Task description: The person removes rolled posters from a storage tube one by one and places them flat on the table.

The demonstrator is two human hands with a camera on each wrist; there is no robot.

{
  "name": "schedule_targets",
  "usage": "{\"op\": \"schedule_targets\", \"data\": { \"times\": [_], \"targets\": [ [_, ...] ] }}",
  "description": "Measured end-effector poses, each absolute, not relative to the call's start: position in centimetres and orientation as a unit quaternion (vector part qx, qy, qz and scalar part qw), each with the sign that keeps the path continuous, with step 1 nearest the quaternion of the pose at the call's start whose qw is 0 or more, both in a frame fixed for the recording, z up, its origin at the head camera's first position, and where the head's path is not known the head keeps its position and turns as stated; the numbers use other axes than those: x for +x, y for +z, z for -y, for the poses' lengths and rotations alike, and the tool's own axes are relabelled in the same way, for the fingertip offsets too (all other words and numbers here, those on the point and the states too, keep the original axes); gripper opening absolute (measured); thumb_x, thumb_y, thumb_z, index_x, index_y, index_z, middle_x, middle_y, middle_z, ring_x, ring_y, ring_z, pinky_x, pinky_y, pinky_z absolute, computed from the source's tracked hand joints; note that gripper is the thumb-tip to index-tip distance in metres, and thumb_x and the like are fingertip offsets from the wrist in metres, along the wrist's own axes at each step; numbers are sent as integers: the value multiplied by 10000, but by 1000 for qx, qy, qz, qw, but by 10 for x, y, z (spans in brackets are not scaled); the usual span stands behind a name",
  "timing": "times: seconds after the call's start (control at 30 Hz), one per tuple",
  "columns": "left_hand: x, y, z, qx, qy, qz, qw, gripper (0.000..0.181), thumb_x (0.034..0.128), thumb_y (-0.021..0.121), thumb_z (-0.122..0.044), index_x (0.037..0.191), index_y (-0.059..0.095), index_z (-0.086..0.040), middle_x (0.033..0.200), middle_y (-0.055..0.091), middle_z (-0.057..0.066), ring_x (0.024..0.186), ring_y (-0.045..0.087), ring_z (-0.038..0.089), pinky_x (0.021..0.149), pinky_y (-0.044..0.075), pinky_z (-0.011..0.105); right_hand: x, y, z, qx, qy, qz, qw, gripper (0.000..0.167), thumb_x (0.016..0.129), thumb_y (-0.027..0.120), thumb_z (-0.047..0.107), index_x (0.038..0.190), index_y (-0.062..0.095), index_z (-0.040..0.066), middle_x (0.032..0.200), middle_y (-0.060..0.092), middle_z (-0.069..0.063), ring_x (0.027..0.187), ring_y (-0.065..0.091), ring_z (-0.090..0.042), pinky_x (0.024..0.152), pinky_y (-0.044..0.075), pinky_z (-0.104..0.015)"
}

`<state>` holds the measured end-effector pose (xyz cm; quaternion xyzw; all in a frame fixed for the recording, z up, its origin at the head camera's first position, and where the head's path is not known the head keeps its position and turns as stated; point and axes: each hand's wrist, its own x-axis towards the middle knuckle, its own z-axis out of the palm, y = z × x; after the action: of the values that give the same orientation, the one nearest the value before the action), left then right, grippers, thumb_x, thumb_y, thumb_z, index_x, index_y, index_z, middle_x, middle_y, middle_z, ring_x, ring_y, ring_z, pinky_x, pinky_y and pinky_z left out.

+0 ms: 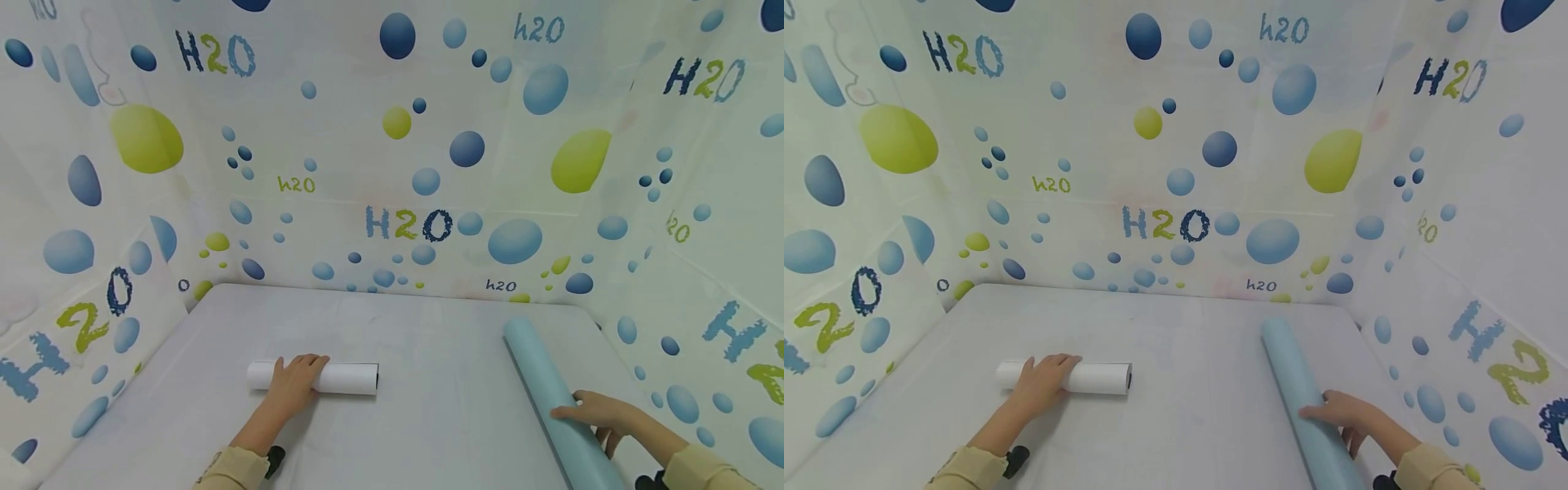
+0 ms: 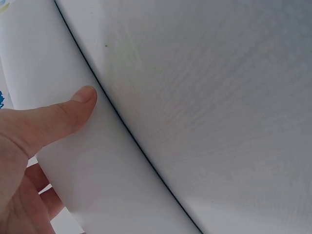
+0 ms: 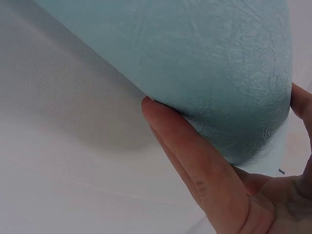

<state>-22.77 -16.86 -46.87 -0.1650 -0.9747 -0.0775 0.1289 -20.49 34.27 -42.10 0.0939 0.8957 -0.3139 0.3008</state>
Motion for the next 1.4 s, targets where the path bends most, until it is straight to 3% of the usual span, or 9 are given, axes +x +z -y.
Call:
{"op": "schedule_targets", "data": {
  "times": [0.47, 0.6, 0.77, 1.03, 1.4],
  "targets": [
    [-228, -470, 168, -168, -79, 974, 127, 578, 638, 814, -88, 1162, 569, -86, 1121, 588, 116, 1054, 537, 330, 853, 313, 681, -203, -421, -344, 92, -316, -894, 304, 935, 834, 570, 482, 1282, 145, -220, 974, 474, -331, 823, 552, -539, 640, 489, -584],
    [-228, -469, 167, -171, -84, 973, 127, 580, 638, 814, -84, 1164, 570, -81, 1118, 589, 119, 1053, 537, 332, 855, 312, 681, -206, -419, -344, 94, -309, -899, 297, 962, 826, 566, 510, 1299, 128, -204, 1026, 427, -400, 871, 514, -583, 634, 476, -609],
    [-229, -469, 165, -170, -82, 974, 124, 583, 641, 812, -87, 1171, 569, -85, 1121, 590, 114, 1059, 534, 328, 863, 307, 679, -216, -407, -342, 66, -253, -934, 245, 1026, 807, 550, 580, 1322, 113, -193, 1225, 255, -480, 1032, 375, -643, 641, 446, -649],
    [-229, -468, 154, -184, -85, 972, 116, 576, 649, 808, -79, 1174, 572, -84, 1128, 589, 111, 1075, 527, 319, 876, 307, 669, -234, -373, -311, -43, -236, -965, 107, 913, 852, 548, 497, 1355, 171, -165, 1331, 241, -423, 1185, 286, -569, 859, 348, -649],
    [-230, -464, 135, -229, -81, 963, 116, 553, 649, 811, -77, 1153, 582, -84, 1122, 592, 90, 1089, 521, 294, 891, 317, 648, -237, -376, -228, -120, -277, -951, 67, 776, 835, 607, 462, 1391, 326, 1, 1379, 356, -265, 1248, 334, -441, 910, 367, -587]
  ]
}}
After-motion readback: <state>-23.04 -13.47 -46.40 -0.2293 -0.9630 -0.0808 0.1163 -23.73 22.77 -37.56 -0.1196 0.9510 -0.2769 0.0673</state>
